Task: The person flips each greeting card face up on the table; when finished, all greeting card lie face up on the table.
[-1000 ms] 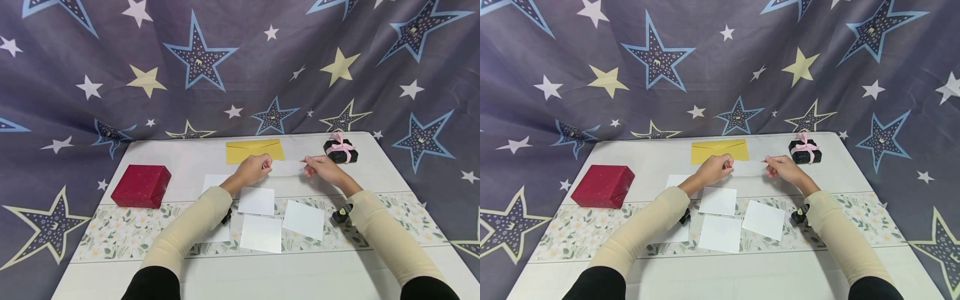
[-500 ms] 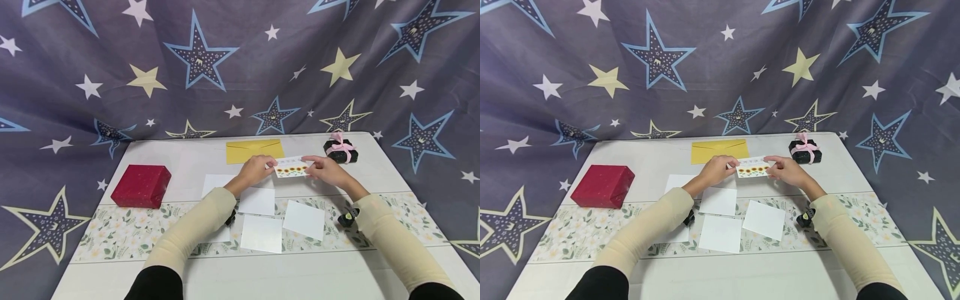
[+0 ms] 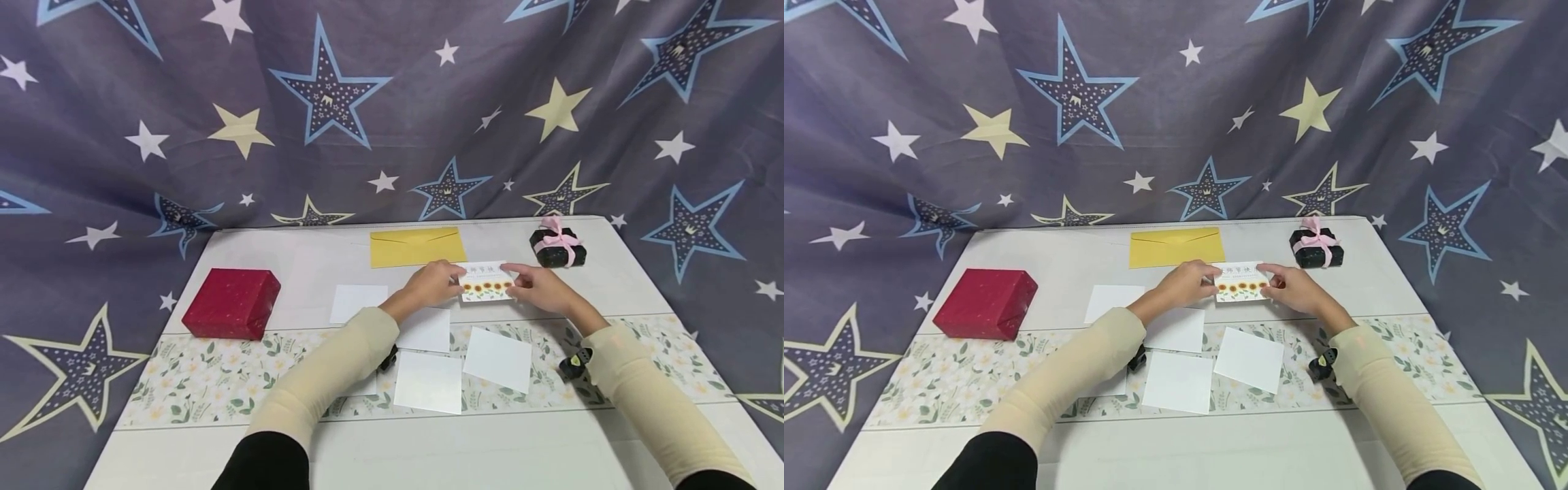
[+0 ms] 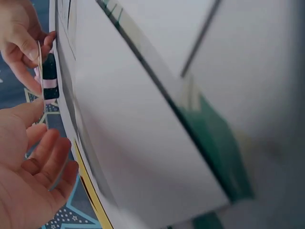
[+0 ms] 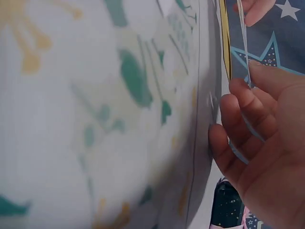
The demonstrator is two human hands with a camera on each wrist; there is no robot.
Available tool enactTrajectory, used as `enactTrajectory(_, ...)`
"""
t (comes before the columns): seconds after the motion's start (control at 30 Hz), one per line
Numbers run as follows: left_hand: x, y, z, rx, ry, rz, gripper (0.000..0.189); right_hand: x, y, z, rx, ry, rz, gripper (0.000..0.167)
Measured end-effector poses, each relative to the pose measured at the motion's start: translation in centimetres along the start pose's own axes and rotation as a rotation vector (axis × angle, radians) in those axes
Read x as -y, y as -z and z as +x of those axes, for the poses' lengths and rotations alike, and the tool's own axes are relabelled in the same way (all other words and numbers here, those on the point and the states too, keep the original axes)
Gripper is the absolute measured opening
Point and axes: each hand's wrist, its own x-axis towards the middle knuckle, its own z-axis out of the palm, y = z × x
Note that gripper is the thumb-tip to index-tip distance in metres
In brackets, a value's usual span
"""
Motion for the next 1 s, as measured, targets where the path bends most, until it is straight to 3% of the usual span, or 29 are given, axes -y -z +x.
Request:
enactTrajectory(0.2,-0.6,-0.6,0.4,0.042,0.012,0.047,0.027,-0.6,0.1,-0.1,0.013,-0.009,-0.036,0.059)
enactTrajectory(0.5,-1.3,-1.4,1.3,0.066,0.059,0.171,0.022,-1.0,0.3,0.2,0.048,-0.049,-0.073,0.059)
enactTrajectory(0.8,-1.9,-1.9,2.1,0.122,0.077,0.285,0.049,-1.1,0.1,0.4,0.051,-0.114,-0.127,0.059)
enactTrajectory(1.0,-2.2,-2.0,1.9,0.164,0.096,0.329,0.049,-0.7,-0.3,0.4,0.077,-0.162,-0.151,0.058)
